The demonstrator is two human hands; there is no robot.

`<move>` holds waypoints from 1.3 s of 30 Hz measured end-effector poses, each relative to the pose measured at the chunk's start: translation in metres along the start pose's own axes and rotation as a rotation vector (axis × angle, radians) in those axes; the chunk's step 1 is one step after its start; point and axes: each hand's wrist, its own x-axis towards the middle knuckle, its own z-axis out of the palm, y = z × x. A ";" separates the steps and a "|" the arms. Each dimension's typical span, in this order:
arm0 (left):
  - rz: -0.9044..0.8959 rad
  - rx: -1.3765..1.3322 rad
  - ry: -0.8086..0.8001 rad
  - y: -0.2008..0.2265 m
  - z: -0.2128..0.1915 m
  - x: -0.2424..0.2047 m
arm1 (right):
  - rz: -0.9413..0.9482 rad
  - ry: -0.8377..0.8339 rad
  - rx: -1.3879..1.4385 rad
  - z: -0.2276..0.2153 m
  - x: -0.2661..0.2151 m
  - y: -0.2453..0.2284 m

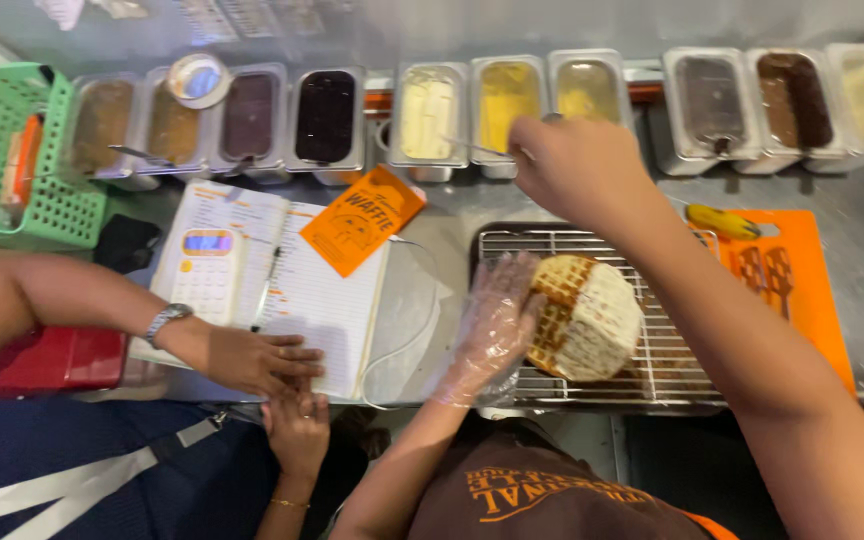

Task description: The person prepares waffles by removing them from a waffle iron, placing them on a cooling rack, and spreading various toppings including white and dark sauces with a knife and spatula.

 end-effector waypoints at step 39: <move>-0.149 -0.101 -0.406 0.046 -0.014 0.083 | 0.794 0.026 0.383 -0.039 -0.346 0.156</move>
